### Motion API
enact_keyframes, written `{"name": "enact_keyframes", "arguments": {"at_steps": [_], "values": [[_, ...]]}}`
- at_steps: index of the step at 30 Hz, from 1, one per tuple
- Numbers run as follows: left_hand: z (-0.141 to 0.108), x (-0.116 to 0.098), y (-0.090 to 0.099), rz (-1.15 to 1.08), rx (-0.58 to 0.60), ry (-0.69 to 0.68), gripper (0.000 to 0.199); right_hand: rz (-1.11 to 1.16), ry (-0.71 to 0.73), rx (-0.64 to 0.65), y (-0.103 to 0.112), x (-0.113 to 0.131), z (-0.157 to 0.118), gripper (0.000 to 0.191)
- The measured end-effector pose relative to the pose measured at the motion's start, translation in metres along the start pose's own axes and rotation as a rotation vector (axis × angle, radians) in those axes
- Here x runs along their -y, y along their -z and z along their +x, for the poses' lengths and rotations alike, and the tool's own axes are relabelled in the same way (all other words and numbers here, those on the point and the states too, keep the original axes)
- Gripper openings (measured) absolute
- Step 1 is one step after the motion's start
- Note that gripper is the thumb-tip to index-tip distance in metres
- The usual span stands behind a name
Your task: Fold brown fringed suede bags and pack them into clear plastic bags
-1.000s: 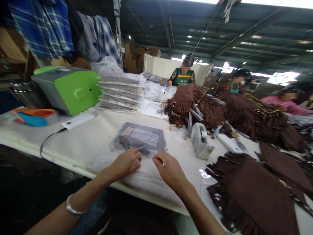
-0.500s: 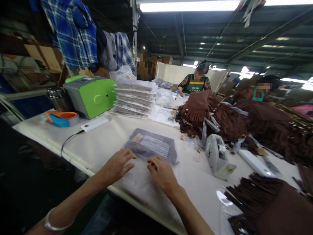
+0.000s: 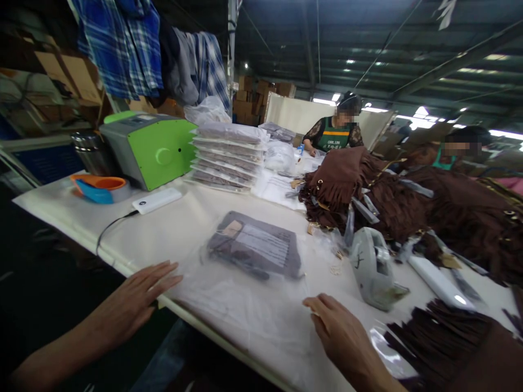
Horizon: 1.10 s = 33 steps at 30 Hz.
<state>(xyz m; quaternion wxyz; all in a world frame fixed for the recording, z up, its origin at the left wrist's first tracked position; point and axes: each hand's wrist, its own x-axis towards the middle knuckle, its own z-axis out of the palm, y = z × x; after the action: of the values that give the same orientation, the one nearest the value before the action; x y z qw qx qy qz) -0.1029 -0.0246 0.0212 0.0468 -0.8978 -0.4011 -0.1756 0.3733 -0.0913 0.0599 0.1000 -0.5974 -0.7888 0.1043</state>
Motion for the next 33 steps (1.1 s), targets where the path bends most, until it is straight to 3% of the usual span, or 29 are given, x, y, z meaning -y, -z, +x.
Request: {"name": "enact_keyframes", "arguments": {"at_steps": [3,7,10,13,15,17,19,22,24,26,29,33], "values": [[0.009,0.001,-0.011,-0.006,0.011,-0.099,0.059,-0.219,0.165,-0.07,-0.01,-0.029,-0.004,0.045],[0.025,0.001,-0.012,-0.115,0.012,-0.044,0.034,-0.221,0.194,-0.071,-0.018,-0.033,-0.014,0.055],[0.038,-0.003,-0.006,-0.269,0.031,0.069,0.026,-0.126,0.22,-0.105,-0.021,-0.027,-0.021,0.063],[0.051,-0.01,-0.003,-0.557,-0.014,0.29,0.024,-0.016,0.282,-0.155,-0.028,-0.026,-0.023,0.065],[0.057,-0.012,-0.004,-0.774,-0.066,0.403,0.028,0.054,0.276,-0.19,-0.034,-0.026,-0.021,0.06],[0.061,-0.01,-0.007,-0.909,-0.088,0.429,0.026,0.12,0.258,-0.212,-0.04,-0.027,-0.017,0.047],[0.062,-0.005,-0.011,-0.889,-0.086,0.381,0.036,0.15,0.256,-0.238,-0.043,-0.03,-0.011,0.034],[0.061,0.003,-0.016,-0.651,-0.062,0.23,0.061,0.111,0.277,-0.366,-0.042,-0.034,-0.002,0.024],[0.061,0.005,-0.018,-0.494,-0.059,0.133,0.052,0.117,0.276,-0.452,-0.039,-0.035,0.003,0.025],[0.061,0.004,-0.018,-0.408,-0.073,0.075,0.034,0.208,0.262,-0.449,-0.037,-0.033,0.005,0.024],[0.06,0.003,-0.019,-0.441,-0.092,0.074,0.02,0.445,0.146,-0.378,-0.039,-0.026,0.002,0.02],[0.067,0.006,-0.017,-0.643,-0.179,0.17,0.024,0.674,-0.321,-0.491,-0.046,-0.013,0.006,0.03]]}}
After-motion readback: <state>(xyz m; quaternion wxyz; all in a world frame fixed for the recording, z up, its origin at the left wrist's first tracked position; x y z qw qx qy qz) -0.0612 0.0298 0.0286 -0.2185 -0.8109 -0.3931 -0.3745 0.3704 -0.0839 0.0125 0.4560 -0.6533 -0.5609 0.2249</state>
